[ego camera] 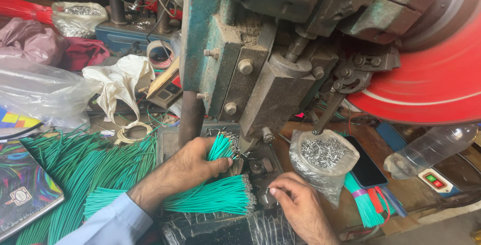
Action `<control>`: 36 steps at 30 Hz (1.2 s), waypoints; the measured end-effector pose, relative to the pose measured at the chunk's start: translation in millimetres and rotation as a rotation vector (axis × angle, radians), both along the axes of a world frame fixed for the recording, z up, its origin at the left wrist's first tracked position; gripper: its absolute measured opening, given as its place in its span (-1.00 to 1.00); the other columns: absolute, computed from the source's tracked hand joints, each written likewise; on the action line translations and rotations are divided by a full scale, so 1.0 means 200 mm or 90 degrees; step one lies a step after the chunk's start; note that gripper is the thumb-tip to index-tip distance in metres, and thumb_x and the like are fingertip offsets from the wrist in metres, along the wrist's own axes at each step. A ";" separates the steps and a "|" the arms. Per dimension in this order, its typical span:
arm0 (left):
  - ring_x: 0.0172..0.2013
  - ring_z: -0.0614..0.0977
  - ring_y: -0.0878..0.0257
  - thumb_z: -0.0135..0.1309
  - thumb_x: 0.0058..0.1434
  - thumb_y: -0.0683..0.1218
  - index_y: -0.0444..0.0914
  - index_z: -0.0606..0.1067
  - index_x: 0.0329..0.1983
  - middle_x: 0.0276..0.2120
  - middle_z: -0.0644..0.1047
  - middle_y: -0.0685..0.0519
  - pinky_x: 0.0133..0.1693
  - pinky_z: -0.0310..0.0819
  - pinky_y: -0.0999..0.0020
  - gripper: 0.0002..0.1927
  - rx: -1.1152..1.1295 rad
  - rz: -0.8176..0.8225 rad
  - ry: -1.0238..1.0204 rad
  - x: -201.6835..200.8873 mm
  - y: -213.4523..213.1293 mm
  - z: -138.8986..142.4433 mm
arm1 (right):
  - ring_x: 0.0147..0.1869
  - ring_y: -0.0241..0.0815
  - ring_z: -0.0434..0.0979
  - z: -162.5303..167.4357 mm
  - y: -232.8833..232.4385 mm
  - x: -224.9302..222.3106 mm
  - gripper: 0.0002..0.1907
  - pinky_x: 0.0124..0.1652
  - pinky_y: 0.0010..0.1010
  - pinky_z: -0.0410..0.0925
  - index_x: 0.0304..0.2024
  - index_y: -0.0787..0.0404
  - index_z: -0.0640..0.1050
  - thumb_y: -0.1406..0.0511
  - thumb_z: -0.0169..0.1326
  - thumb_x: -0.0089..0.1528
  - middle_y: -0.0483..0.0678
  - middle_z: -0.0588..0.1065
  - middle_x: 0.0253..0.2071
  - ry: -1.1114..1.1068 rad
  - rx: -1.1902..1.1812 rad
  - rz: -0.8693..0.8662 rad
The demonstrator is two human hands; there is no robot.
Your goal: The person holds a bundle of green insulated wires and, one wire at a time, places a metal terminal connector onto the stripped wire end and positions it under a power press, which stamps the terminal onto the wire. The person repeats this cycle continuously, occasionally reaching into a bag of terminals and setting finished wires aside.
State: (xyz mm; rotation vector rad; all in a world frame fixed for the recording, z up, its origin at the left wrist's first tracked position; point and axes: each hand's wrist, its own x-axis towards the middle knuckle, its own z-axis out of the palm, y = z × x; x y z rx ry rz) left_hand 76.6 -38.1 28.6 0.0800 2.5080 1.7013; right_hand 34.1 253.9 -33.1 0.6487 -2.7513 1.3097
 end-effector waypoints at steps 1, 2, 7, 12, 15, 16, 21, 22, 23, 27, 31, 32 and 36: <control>-0.45 0.62 0.33 0.17 0.20 0.00 -0.28 0.60 -0.21 -0.48 0.63 0.08 -0.36 0.57 0.33 -0.75 0.009 -0.007 0.008 0.00 0.00 0.00 | -0.20 -0.31 0.53 -0.02 0.00 -0.02 -0.87 -0.26 -0.49 0.42 -0.20 0.30 0.61 0.37 0.14 0.23 -0.09 0.57 -0.26 -0.021 -0.032 -0.006; -0.45 0.62 0.34 0.16 0.21 0.00 -0.28 0.60 -0.21 -0.48 0.63 0.08 -0.36 0.57 0.34 -0.75 0.018 -0.012 0.020 -0.01 -0.01 0.00 | -0.22 -0.29 0.52 -0.03 -0.01 -0.06 -0.87 -0.24 -0.49 0.43 -0.17 0.30 0.58 0.37 0.09 0.27 -0.07 0.59 -0.28 -0.026 -0.098 0.006; -0.44 0.63 0.34 0.16 0.20 0.01 -0.29 0.61 -0.21 -0.49 0.62 0.07 -0.35 0.56 0.34 -0.73 0.011 0.008 0.007 -0.01 -0.01 0.00 | -0.28 -0.18 0.52 -0.05 -0.12 -0.18 -0.84 -0.31 -0.42 0.36 -0.08 0.40 0.57 0.45 0.09 0.29 0.05 0.59 -0.30 -0.134 -0.321 0.030; -0.47 0.63 0.33 0.17 0.18 0.00 -0.32 0.61 -0.24 -0.52 0.61 0.06 -0.37 0.56 0.34 -0.73 0.002 0.031 0.003 -0.03 -0.02 -0.03 | -0.06 -0.25 0.65 -0.05 -0.31 -0.17 -0.82 -0.02 -0.42 0.50 -0.06 0.39 0.57 0.47 0.06 0.29 0.04 0.65 -0.14 -0.071 -0.384 0.178; -0.48 0.62 0.33 0.15 0.19 -0.01 -0.33 0.59 -0.25 -0.52 0.60 0.06 -0.39 0.55 0.33 -0.74 0.010 0.025 0.015 -0.03 -0.03 -0.04 | -0.12 -0.25 0.64 -0.03 -0.35 -0.18 -0.83 -0.06 -0.41 0.51 -0.09 0.39 0.59 0.47 0.12 0.26 0.04 0.66 -0.20 -0.100 -0.391 0.165; -0.48 0.62 0.32 0.15 0.19 -0.02 -0.33 0.59 -0.25 -0.52 0.60 0.06 -0.39 0.55 0.33 -0.74 0.013 0.019 0.020 -0.03 -0.03 -0.04 | -0.16 -0.23 0.65 -0.03 -0.35 -0.18 -0.83 -0.09 -0.39 0.53 -0.12 0.40 0.61 0.47 0.15 0.24 0.05 0.66 -0.24 -0.115 -0.395 0.155; -0.45 0.62 0.33 0.14 0.21 0.00 -0.31 0.59 -0.20 -0.50 0.61 0.06 -0.35 0.56 0.34 -0.73 0.022 0.000 0.027 -0.02 -0.04 -0.04 | -0.19 -0.28 0.64 -0.03 -0.36 -0.20 -0.84 -0.11 -0.44 0.52 -0.14 0.40 0.65 0.43 0.16 0.25 0.01 0.67 -0.25 -0.127 -0.386 0.136; -0.44 0.63 0.34 0.15 0.21 -0.01 -0.31 0.60 -0.19 -0.49 0.62 0.06 -0.34 0.57 0.34 -0.73 0.033 -0.005 0.032 -0.01 -0.04 -0.03 | -0.18 -0.31 0.64 -0.03 -0.36 -0.19 -0.83 -0.10 -0.47 0.52 -0.14 0.38 0.65 0.42 0.14 0.25 -0.01 0.67 -0.24 -0.131 -0.382 0.134; -0.42 0.63 0.35 0.15 0.21 -0.01 -0.31 0.60 -0.18 -0.47 0.63 0.07 -0.33 0.57 0.34 -0.73 0.044 -0.011 0.039 -0.01 -0.04 -0.03 | -0.19 -0.30 0.64 -0.03 -0.36 -0.19 -0.83 -0.11 -0.46 0.51 -0.14 0.39 0.65 0.42 0.15 0.25 0.00 0.67 -0.25 -0.133 -0.379 0.134; -0.41 0.64 0.35 0.14 0.21 -0.02 -0.32 0.63 -0.16 -0.45 0.65 0.07 -0.30 0.59 0.34 -0.72 0.042 -0.022 0.051 0.00 -0.03 -0.01 | -0.21 -0.30 0.65 -0.02 -0.37 -0.19 -0.84 -0.12 -0.46 0.53 -0.15 0.40 0.65 0.43 0.16 0.25 0.01 0.67 -0.28 -0.133 -0.352 0.123; -0.41 0.64 0.35 0.15 0.22 -0.02 -0.31 0.62 -0.16 -0.46 0.65 0.07 -0.31 0.59 0.34 -0.73 0.027 -0.014 0.044 0.00 -0.03 -0.01 | -0.22 -0.28 0.65 -0.01 -0.36 -0.20 -0.83 -0.14 -0.45 0.52 -0.14 0.41 0.65 0.43 0.18 0.24 0.03 0.67 -0.27 -0.133 -0.355 0.128; -0.42 0.64 0.35 0.15 0.22 -0.02 -0.31 0.62 -0.16 -0.46 0.65 0.06 -0.31 0.59 0.33 -0.73 0.025 -0.012 0.041 0.00 -0.03 -0.02 | -0.22 -0.28 0.66 -0.01 -0.36 -0.20 -0.83 -0.13 -0.44 0.54 -0.15 0.40 0.65 0.42 0.18 0.24 0.03 0.68 -0.28 -0.133 -0.340 0.124; -0.42 0.63 0.35 0.14 0.23 -0.01 -0.30 0.62 -0.15 -0.46 0.64 0.06 -0.32 0.58 0.34 -0.72 0.022 -0.017 0.046 0.00 -0.02 -0.02 | -0.21 -0.26 0.68 -0.01 -0.36 -0.21 -0.83 -0.12 -0.42 0.56 -0.15 0.40 0.65 0.41 0.18 0.24 0.04 0.68 -0.28 -0.148 -0.330 0.122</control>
